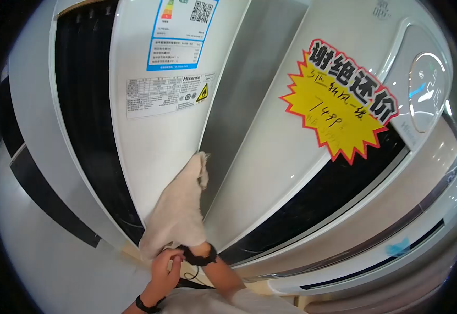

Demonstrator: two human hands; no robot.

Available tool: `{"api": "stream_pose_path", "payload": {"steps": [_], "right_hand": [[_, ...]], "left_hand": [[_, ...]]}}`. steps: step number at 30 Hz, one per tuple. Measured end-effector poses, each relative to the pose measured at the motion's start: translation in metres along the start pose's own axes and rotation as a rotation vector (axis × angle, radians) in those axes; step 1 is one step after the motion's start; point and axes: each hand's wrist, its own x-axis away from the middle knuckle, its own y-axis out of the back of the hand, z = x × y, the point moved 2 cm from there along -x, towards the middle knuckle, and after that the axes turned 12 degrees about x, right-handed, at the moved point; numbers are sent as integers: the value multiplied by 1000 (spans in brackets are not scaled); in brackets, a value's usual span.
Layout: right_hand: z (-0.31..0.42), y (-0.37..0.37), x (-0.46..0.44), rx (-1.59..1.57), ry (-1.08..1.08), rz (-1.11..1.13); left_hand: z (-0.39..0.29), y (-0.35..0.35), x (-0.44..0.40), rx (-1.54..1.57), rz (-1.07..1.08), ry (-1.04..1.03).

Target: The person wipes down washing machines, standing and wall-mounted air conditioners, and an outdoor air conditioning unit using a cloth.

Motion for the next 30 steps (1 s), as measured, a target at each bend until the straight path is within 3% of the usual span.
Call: {"api": "stream_pose_path", "payload": {"steps": [3, 4, 7, 11, 16, 21, 26, 29, 30], "right_hand": [[-6, 18, -5, -47, -12, -56], [-8, 23, -5, -63, -22, -72], [-14, 35, -4, -82, -34, -106], [-18, 37, -3, -102, -41, -135], [-12, 30, -22, -105, 27, -158], [-12, 7, -37, -93, 98, -181], [-35, -17, 0, -59, 112, -186], [-36, -15, -3, -46, 125, -200], [-33, -11, -9, -45, 131, -204]], "left_hand": [[-2, -1, -8, 289, -92, 422], [3, 1, -13, 241, -71, 491], [41, 3, -11, 65, -139, 271], [27, 4, -8, -231, -529, -31], [15, 23, -30, -379, -451, -240], [14, 26, -73, -692, -277, -137], [88, 8, -50, -1038, -166, -159], [105, 19, -31, -1181, -173, -75], [103, 20, -33, -1122, -177, -133]]}}
